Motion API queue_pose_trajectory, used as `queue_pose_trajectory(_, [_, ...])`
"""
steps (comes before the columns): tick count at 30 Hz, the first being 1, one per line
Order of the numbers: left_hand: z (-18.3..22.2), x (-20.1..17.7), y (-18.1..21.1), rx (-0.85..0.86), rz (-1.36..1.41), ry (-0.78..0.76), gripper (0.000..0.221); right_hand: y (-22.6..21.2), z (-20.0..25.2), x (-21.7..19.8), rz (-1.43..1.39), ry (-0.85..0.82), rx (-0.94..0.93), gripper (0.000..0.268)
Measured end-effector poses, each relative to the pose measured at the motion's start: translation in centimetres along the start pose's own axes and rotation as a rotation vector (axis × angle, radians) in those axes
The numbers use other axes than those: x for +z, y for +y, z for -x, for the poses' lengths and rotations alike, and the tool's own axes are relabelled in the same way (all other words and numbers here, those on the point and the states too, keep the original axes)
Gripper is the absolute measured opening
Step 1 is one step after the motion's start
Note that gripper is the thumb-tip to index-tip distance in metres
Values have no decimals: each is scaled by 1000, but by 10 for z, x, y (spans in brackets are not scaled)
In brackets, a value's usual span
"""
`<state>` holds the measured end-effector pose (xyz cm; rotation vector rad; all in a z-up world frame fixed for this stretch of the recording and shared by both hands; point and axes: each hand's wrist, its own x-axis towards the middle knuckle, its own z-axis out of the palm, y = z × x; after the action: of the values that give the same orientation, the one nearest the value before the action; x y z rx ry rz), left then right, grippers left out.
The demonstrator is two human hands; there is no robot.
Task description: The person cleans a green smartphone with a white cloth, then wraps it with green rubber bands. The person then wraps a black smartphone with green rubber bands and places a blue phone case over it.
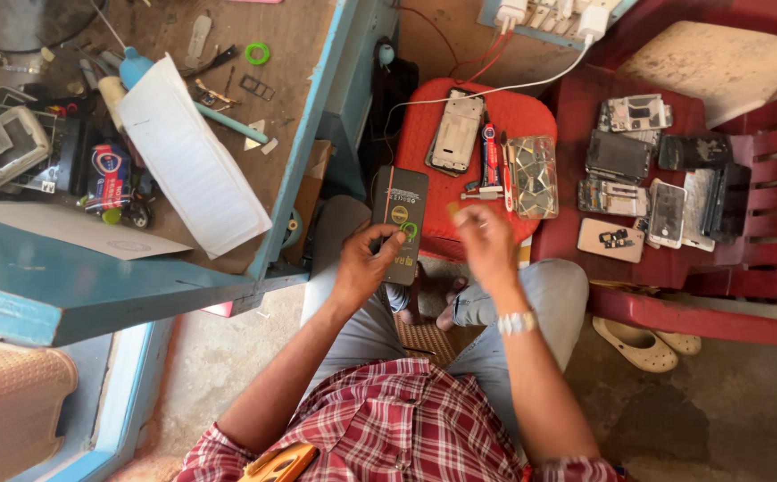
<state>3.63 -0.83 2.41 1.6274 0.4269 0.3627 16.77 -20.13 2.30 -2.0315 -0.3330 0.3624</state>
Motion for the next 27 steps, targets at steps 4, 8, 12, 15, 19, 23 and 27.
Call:
queue_pose_trajectory(4, [-2, 14, 10, 79, -130, -47, 17, -67, 40, 18, 110, 20, -366, 11])
queue_pose_trajectory(8, [4, 17, 21, -29, 14, -40, 20, -100, 54, 17, 188, 122, -489, 12])
queue_pose_trajectory(12, [5, 14, 27, 102, 4, -82, 19, -105, 64, 12, 168, 121, -524, 19])
queue_pose_trajectory(15, [8, 16, 32, 30, 75, -131, 20, -102, 67, 11, 212, 194, -579, 23])
queue_pose_trajectory(19, [11, 15, 38, 100, 50, -160, 22, -95, 67, 13, 216, 220, -519, 19])
queue_pose_trajectory(23, [12, 15, 45, 108, -27, -121, 23, -89, 67, 9, 12, 210, -295, 13])
queue_pose_trajectory(27, [11, 10, 51, 216, -121, -134, 28, -85, 68, 0, -150, 120, -137, 9])
